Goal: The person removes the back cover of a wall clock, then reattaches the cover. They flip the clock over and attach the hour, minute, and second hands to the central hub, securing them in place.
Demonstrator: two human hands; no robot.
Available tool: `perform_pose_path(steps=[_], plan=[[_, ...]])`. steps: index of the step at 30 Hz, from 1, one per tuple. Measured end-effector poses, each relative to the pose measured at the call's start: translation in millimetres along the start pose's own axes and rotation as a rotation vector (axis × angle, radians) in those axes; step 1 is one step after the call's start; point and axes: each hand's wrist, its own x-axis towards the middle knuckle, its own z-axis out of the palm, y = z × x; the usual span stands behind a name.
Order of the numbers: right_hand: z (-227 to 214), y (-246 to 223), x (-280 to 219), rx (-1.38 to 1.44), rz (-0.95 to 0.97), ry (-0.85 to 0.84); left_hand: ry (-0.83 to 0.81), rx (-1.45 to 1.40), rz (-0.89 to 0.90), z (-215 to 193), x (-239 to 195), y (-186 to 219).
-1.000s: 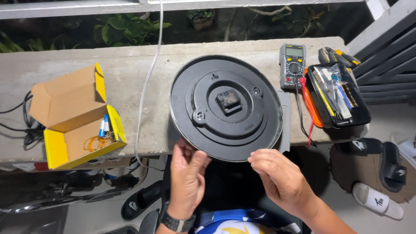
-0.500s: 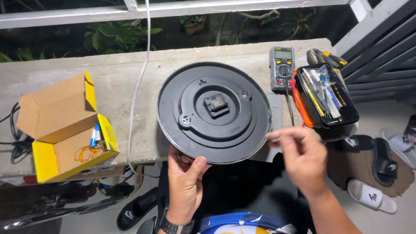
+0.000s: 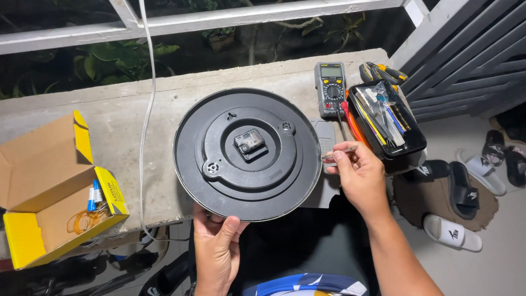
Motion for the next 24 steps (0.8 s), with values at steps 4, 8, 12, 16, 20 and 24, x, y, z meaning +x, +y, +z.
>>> perform_pose_path(steps=[4,8,12,16,20,24], plan=[[-17,-5,4,0.016,0.013,-0.168,0.012,0.006,0.002,-5,4,5],[-28,-1,10,0.062,0.034,-0.327,-0.03,0.004,0.004,-15,6,6],[-29,-19,17,-0.14,-0.006,-0.477,-0.068,-0.001,-0.003,-22,7,6],[-25,-32,25,-0.307,0.045,-0.523,-0.089,-0.006,0.01,-25,9,8],[-26,-30,34,-0.43,-0.019,-0.641,-0.166,-0.008,0.057,-22,10,13],[-25,-31,44,-0.562,-0.166,-0.81,-0.187,0.0,0.102,-30,13,7]])
